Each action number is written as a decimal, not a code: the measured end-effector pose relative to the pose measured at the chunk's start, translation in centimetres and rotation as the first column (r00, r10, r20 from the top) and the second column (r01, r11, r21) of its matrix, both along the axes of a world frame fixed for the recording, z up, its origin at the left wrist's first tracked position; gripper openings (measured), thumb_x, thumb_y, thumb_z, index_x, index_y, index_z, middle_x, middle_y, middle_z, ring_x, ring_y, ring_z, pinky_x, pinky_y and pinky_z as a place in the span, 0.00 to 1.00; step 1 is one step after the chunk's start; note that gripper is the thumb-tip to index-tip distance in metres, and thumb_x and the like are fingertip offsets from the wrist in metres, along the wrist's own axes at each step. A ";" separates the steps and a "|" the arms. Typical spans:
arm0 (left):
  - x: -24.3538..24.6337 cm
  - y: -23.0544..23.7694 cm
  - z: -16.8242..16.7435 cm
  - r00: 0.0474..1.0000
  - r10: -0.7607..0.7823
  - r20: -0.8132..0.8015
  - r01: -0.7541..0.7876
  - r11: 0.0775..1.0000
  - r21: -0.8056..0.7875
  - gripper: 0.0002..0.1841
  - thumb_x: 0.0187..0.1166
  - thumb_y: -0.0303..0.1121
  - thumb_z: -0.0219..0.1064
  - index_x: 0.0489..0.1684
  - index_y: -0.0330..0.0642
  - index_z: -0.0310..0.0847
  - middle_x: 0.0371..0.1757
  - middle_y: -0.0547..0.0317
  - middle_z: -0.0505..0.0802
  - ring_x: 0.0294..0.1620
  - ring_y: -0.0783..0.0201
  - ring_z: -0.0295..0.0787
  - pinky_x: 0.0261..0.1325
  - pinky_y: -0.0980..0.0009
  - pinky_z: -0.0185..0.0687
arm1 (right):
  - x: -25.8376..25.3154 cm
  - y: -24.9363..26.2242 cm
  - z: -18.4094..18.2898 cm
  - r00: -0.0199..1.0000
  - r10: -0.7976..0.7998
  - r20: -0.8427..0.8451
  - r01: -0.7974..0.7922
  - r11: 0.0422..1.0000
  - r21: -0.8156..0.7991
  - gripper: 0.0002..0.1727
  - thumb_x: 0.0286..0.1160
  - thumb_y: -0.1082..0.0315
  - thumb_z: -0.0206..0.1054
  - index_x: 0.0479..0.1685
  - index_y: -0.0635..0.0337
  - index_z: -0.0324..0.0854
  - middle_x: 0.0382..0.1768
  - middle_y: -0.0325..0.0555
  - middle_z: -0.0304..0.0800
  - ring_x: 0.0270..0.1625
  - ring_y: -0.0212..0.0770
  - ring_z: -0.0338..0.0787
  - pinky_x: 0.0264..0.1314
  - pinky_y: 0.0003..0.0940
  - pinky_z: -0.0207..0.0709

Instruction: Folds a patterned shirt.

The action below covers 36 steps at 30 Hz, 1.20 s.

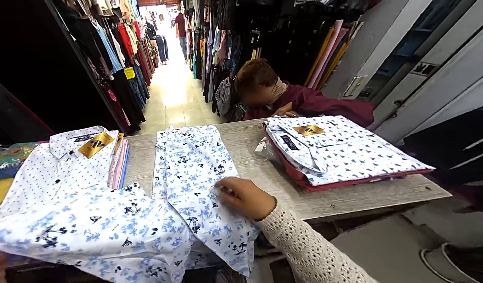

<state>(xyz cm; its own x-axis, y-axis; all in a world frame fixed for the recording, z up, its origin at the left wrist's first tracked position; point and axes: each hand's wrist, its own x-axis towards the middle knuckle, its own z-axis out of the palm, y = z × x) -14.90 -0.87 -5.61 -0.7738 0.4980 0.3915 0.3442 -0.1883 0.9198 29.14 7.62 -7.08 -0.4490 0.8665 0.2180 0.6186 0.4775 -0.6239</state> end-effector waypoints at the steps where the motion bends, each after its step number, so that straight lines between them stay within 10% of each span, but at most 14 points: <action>1: 2.0 -0.8 0.9 0.999 0.032 -0.030 -0.035 0.994 -0.104 0.21 0.82 0.12 0.47 0.73 0.11 0.56 0.62 0.35 0.76 0.53 0.77 0.74 0.56 0.86 0.71 | -0.4 0.6 0.9 1.000 -0.019 0.020 0.018 1.000 0.024 0.17 0.79 0.70 0.67 0.61 0.71 0.84 0.54 0.64 0.91 0.55 0.57 0.92 0.63 0.53 0.83; 3: 3.1 -2.3 0.6 0.991 0.023 -0.129 -0.046 0.982 -0.185 0.26 0.77 0.11 0.50 0.76 0.08 0.55 0.74 0.14 0.68 0.65 0.57 0.75 0.66 0.77 0.73 | -1.2 2.6 2.5 0.994 -0.090 0.069 0.088 0.996 0.034 0.22 0.81 0.67 0.67 0.68 0.72 0.80 0.61 0.68 0.87 0.64 0.62 0.88 0.70 0.59 0.78; 10: 6.4 -6.9 0.0 0.916 -0.054 -0.398 -0.004 0.990 -0.143 0.19 0.66 0.12 0.57 0.53 0.01 0.68 0.68 0.02 0.70 0.68 0.37 0.74 0.68 0.64 0.76 | -3.7 9.7 3.6 0.899 -0.347 0.268 0.414 0.871 -0.263 0.33 0.79 0.55 0.71 0.72 0.75 0.72 0.63 0.76 0.83 0.68 0.72 0.83 0.69 0.69 0.73; 16: 8.2 -9.2 -3.0 0.870 -0.316 -0.380 0.336 0.942 -0.014 0.07 0.65 0.15 0.57 0.31 0.14 0.78 0.49 0.43 0.87 0.60 0.82 0.82 0.59 0.87 0.79 | -3.9 9.5 3.5 0.861 -0.292 -0.416 0.244 0.956 -0.165 0.20 0.77 0.71 0.69 0.67 0.67 0.80 0.44 0.59 0.90 0.41 0.47 0.88 0.51 0.49 0.81; 19: 8.3 -9.6 -4.0 0.847 -0.391 -0.361 0.422 0.907 0.007 0.07 0.68 0.17 0.58 0.32 0.26 0.83 0.48 0.61 0.92 0.57 0.88 0.85 0.57 0.88 0.82 | -2.7 6.9 5.6 0.524 -0.293 -0.800 0.202 0.955 -0.217 0.21 0.80 0.77 0.62 0.71 0.60 0.75 0.46 0.43 0.90 0.36 0.29 0.89 0.41 0.29 0.85; 24: 9.5 -9.8 -4.2 0.830 -0.507 -0.233 0.521 0.854 -0.001 0.09 0.71 0.17 0.58 0.33 0.36 0.85 0.47 0.76 0.94 0.50 0.89 0.89 0.51 0.87 0.86 | 4.6 1.1 5.0 0.058 -0.054 -0.997 -0.030 0.998 -0.056 0.27 0.82 0.69 0.45 0.80 0.39 0.66 0.60 0.25 0.90 0.55 0.23 0.90 0.55 0.25 0.87; 29: 12.3 -8.8 -4.2 0.687 -0.700 -0.195 0.704 0.708 -0.064 0.12 0.72 0.16 0.60 0.45 0.39 0.87 0.51 0.70 0.95 0.52 0.83 0.90 0.55 0.81 0.87 | 4.9 -1.8 2.6 0.099 -0.029 -0.995 -0.216 0.975 -0.050 0.32 0.71 0.68 0.65 0.80 0.39 0.72 0.65 0.32 0.89 0.59 0.30 0.92 0.56 0.33 0.89; 36: 15.9 -7.2 -2.8 0.578 -0.794 -0.186 0.781 0.605 -0.158 0.15 0.72 0.19 0.62 0.56 0.30 0.85 0.57 0.55 0.93 0.56 0.73 0.91 0.57 0.77 0.89 | -2.0 -2.9 3.3 0.220 -0.066 -0.973 -0.198 0.974 -0.111 0.29 0.70 0.75 0.57 0.75 0.49 0.77 0.71 0.36 0.84 0.63 0.31 0.88 0.60 0.32 0.85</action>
